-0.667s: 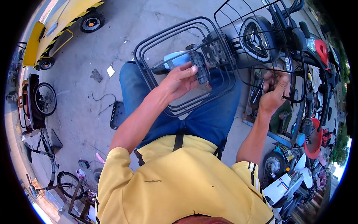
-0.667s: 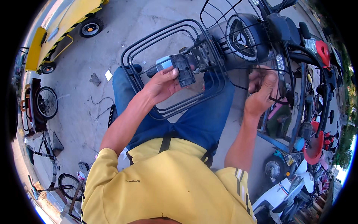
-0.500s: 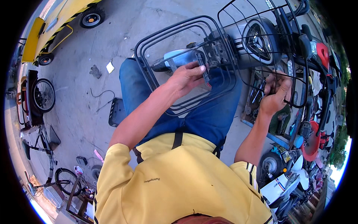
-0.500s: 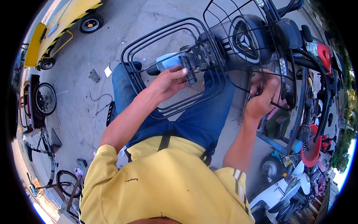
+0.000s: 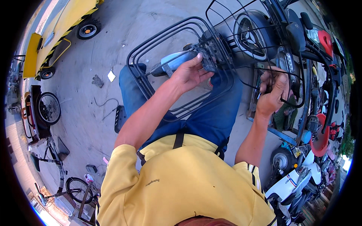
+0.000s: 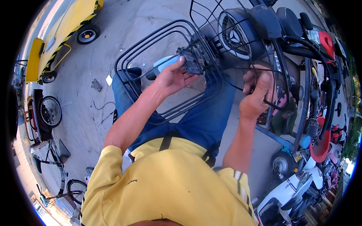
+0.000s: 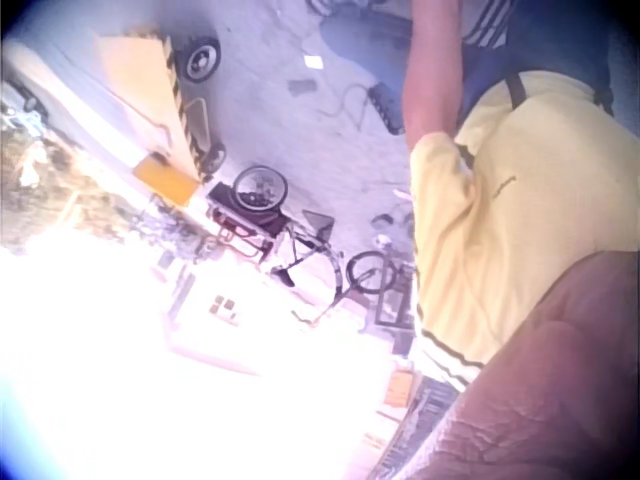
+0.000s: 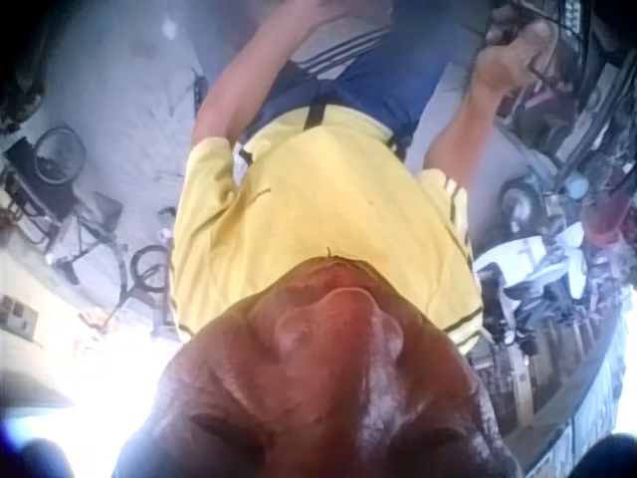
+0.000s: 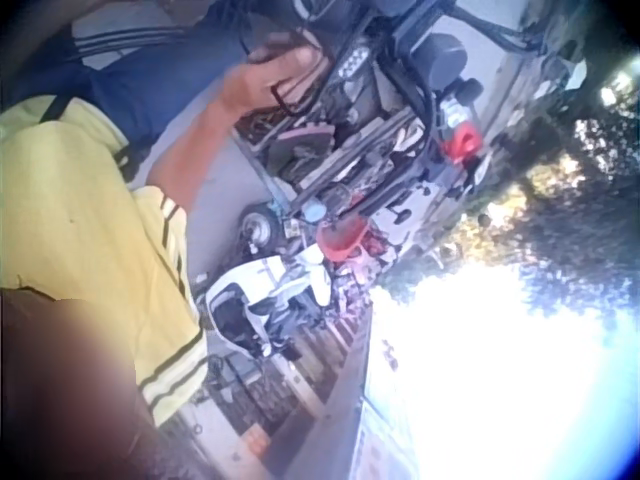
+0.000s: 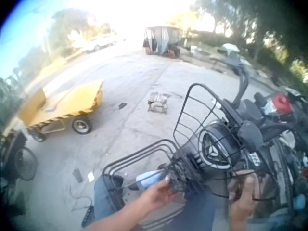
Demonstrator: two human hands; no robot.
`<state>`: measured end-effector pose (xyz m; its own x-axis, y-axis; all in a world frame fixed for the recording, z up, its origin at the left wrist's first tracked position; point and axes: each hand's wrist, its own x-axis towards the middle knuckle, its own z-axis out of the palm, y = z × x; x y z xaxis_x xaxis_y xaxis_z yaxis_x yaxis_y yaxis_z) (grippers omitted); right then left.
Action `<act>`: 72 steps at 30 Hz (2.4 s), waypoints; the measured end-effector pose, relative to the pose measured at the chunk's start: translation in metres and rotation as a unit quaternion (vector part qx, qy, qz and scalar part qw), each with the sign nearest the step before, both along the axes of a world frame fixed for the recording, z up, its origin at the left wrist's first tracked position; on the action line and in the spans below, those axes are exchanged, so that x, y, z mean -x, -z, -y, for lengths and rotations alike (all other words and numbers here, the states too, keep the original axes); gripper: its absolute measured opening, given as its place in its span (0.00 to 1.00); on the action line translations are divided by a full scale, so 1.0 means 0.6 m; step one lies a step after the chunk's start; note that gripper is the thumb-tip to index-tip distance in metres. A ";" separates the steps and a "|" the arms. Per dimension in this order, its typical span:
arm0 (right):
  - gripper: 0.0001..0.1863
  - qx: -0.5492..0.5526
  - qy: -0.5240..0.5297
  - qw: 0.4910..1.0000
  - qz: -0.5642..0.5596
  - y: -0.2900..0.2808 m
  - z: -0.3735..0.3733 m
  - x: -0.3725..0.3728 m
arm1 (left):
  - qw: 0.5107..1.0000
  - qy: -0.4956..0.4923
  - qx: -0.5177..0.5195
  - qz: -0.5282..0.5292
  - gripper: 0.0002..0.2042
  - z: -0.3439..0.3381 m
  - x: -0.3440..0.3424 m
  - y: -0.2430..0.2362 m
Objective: The person works on the front basket area of a scooter, using a cordless impact driver to tighten bolts and a wrench to adjust components. The person repeatedly checks the basket alignment and tightens fasteners throughout the clip.
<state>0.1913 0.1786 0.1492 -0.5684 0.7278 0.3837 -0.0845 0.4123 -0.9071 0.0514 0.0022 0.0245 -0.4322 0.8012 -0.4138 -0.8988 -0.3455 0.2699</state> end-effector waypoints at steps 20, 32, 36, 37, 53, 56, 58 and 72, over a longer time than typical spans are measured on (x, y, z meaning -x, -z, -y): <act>0.21 0.018 -0.021 0.999 -0.023 -0.004 -0.001 -0.002 | 0.987 -0.052 0.151 -0.018 0.17 -0.029 0.004 0.064; 0.20 0.024 -0.007 1.000 -0.013 -0.001 0.002 0.002 | 0.969 -0.191 0.156 -0.012 0.19 -0.064 -0.021 0.062; 0.25 0.020 -0.010 1.000 -0.002 0.000 0.000 -0.003 | 0.974 -0.135 0.171 -0.058 0.29 -0.055 -0.034 0.050; 0.26 0.015 -0.014 1.000 0.002 0.003 -0.002 -0.002 | 0.973 -0.121 0.183 -0.077 0.32 -0.056 -0.032 0.072; 0.33 -0.014 0.022 1.000 -0.012 0.007 -0.003 0.007 | 0.920 -0.019 0.370 -0.129 0.18 -0.065 -0.118 0.065; 0.34 -0.014 0.023 1.000 -0.006 0.008 -0.008 0.003 | 0.939 -0.042 0.332 -0.084 0.14 -0.057 -0.118 0.065; 0.35 -0.017 0.013 1.000 -0.005 0.008 -0.010 0.003 | 0.953 -0.088 0.287 -0.028 0.13 -0.058 -0.111 0.054; 0.35 -0.002 0.037 0.999 0.007 0.006 -0.001 0.006 | 0.955 -0.195 0.219 0.041 0.11 -0.042 -0.111 0.044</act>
<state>0.1875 0.1790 0.1457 -0.5183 0.7662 0.3799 -0.0420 0.4209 -0.9061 0.1180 0.0274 -0.0017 -0.6149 0.3283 -0.7171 -0.7486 -0.5288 0.3999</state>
